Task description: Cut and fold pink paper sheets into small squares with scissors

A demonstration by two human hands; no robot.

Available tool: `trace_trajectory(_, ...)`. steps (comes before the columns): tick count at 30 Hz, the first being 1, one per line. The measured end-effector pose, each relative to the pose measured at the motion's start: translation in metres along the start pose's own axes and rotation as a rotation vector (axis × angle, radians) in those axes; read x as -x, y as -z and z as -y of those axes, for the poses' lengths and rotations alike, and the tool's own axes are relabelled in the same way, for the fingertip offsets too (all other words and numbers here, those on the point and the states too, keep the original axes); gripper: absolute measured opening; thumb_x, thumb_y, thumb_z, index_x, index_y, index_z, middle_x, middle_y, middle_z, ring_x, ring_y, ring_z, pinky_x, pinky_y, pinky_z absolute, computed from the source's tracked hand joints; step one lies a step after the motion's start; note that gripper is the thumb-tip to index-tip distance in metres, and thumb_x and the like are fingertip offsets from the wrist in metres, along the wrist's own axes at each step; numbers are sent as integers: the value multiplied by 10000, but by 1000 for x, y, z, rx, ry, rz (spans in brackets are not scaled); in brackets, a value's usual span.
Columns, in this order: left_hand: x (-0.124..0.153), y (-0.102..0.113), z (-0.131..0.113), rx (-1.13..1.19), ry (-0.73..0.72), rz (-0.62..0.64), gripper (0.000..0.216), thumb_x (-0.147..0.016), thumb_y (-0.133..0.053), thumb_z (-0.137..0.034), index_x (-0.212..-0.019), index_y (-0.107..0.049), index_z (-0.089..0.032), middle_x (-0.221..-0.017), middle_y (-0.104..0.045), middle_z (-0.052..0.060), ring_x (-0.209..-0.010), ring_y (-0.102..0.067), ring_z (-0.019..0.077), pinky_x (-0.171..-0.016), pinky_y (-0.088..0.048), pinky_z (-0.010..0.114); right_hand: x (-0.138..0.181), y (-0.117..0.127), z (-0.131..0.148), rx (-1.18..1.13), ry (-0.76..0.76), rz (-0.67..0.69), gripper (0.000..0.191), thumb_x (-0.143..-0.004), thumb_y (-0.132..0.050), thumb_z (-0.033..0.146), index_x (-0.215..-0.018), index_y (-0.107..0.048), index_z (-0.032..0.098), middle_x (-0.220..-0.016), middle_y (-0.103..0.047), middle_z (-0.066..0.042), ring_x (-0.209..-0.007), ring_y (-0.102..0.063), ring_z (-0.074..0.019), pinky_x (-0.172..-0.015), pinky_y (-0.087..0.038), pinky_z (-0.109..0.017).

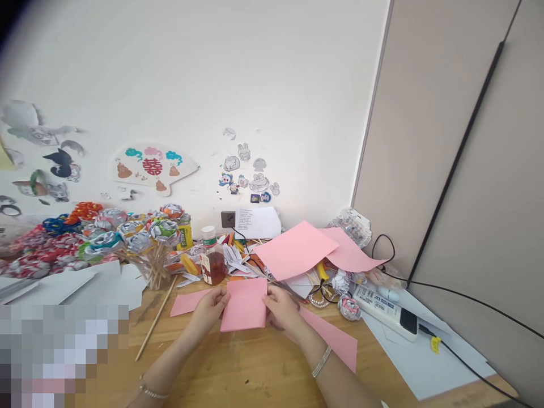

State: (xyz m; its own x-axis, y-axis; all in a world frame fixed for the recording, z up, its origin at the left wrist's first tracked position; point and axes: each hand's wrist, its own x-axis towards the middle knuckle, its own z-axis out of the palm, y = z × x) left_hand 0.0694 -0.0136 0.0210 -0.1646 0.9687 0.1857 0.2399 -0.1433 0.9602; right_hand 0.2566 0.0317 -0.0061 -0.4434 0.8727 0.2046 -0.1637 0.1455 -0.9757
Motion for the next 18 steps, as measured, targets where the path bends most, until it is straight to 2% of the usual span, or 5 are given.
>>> trace_trajectory(5, 0, 3, -1, -4, -28, -29, 303, -617, -526, -500, -559, -455, -211, -459, -399, -77, -427, -366, 101, -440, -296, 226, 0, -3, -1, -32, 14, 38, 404, -650, -642, 488, -888, -583, 166, -610, -603, 15, -560, -563, -147, -584, -440, -283)
trace_trajectory(10, -3, 3, 4, -14, -45, -71, 296, -622, -525, -489, -563, -463, -205, -473, -406, -74, -444, -369, 101, -449, -307, 222, 2, -2, -2, -18, -28, 80, 412, -678, -627, 463, -958, -564, 167, -604, -602, 15, -532, -563, -146, -503, -421, -256)
trace_trajectory(15, -4, 4, 6, -31, -55, -95, 290, -623, -516, -490, -562, -474, -209, -470, -401, -73, -446, -379, 108, -454, -322, 226, 1, -1, -6, -6, -1, 68, 383, -688, -629, 429, -960, -549, 171, -660, -612, 11, -598, -584, -145, -596, -444, -273)
trace_trajectory(18, -3, 5, 4, -37, -67, -126, 289, -633, -506, -491, -578, -478, -209, -486, -406, -68, -458, -389, 112, -455, -325, 226, 0, 0, -9, 11, -14, 78, 387, -713, -597, 439, -983, -529, 171, -614, -588, 26, -504, -552, -122, -503, -424, -242)
